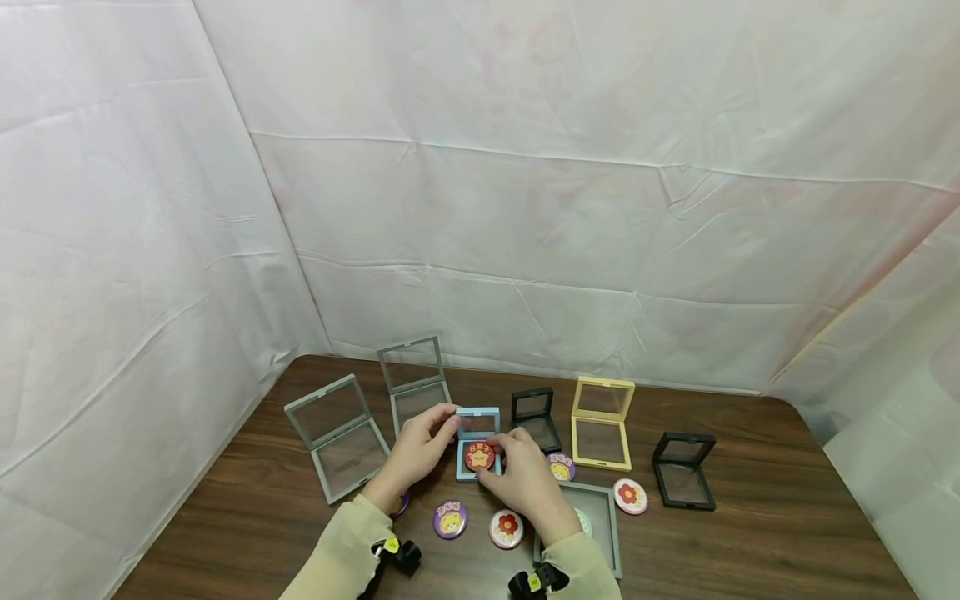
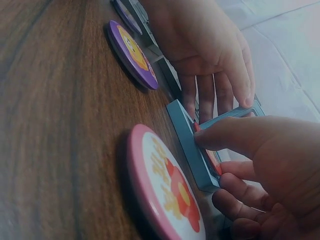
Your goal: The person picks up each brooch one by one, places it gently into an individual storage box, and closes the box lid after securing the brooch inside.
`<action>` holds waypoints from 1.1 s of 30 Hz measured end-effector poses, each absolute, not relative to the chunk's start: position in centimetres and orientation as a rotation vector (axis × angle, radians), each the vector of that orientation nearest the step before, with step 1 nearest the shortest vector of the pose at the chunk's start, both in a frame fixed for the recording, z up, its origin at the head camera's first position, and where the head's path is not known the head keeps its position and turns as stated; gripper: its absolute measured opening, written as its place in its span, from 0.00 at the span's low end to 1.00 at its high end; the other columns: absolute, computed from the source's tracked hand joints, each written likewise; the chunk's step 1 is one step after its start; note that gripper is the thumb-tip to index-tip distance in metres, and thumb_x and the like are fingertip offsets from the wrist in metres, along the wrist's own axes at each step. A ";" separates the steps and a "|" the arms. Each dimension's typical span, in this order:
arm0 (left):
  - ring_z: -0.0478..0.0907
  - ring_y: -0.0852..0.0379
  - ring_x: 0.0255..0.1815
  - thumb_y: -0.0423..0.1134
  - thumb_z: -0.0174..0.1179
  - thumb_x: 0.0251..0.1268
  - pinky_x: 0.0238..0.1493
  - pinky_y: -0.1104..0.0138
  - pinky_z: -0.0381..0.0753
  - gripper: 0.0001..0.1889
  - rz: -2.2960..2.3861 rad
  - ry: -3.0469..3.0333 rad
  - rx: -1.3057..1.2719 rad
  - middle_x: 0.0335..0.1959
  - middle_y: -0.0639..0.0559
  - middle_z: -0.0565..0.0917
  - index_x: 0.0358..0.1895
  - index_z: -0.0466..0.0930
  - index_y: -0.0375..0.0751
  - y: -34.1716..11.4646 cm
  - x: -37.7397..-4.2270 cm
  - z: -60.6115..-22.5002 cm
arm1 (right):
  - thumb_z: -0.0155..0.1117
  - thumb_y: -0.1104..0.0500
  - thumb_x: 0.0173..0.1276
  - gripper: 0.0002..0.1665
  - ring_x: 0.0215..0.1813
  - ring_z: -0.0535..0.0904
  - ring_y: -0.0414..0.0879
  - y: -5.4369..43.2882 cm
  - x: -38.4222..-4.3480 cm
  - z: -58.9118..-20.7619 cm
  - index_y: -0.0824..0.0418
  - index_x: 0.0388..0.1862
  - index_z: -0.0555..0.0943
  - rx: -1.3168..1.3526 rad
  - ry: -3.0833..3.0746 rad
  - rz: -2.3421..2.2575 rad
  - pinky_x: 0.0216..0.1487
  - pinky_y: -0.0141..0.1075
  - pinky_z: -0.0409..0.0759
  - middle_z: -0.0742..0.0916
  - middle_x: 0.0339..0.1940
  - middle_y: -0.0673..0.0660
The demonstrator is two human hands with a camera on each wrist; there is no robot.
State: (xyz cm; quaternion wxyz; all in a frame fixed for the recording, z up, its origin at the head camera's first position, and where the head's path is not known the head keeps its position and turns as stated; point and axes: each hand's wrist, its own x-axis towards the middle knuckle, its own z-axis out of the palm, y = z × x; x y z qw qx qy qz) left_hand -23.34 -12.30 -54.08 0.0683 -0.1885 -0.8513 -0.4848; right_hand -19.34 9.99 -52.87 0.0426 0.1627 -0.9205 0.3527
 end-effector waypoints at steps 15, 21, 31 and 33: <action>0.88 0.58 0.55 0.43 0.57 0.89 0.57 0.57 0.86 0.12 -1.464 -2.580 -0.567 0.52 0.52 0.93 0.62 0.86 0.48 -12.4 -23.3 -54.1 | 0.87 0.55 0.62 0.26 0.36 0.77 0.42 10.0 -19.1 -52.8 0.63 0.56 0.90 0.503 -2.836 1.075 0.36 0.34 0.77 0.83 0.44 0.54; 0.88 0.58 0.54 0.42 0.57 0.89 0.57 0.57 0.86 0.12 -1.464 -2.578 -0.565 0.52 0.51 0.93 0.62 0.86 0.48 -12.4 -23.4 -54.1 | 0.86 0.55 0.63 0.26 0.38 0.78 0.43 10.1 -19.1 -52.8 0.63 0.57 0.90 0.518 -2.830 1.089 0.37 0.34 0.78 0.83 0.44 0.53; 0.88 0.58 0.55 0.44 0.57 0.89 0.57 0.57 0.86 0.13 -1.447 -2.575 -0.563 0.52 0.52 0.93 0.63 0.86 0.48 -12.4 -23.3 -54.0 | 0.83 0.57 0.68 0.18 0.35 0.79 0.39 11.0 -19.5 -52.3 0.62 0.52 0.90 0.493 -2.789 1.177 0.37 0.34 0.80 0.84 0.36 0.48; 0.88 0.58 0.54 0.44 0.57 0.89 0.56 0.57 0.86 0.13 -1.439 -2.574 -0.563 0.52 0.53 0.93 0.63 0.87 0.48 -12.4 -23.3 -54.1 | 0.82 0.57 0.69 0.15 0.33 0.79 0.37 11.2 -19.5 -52.0 0.61 0.50 0.91 0.456 -2.766 1.196 0.36 0.33 0.80 0.84 0.33 0.46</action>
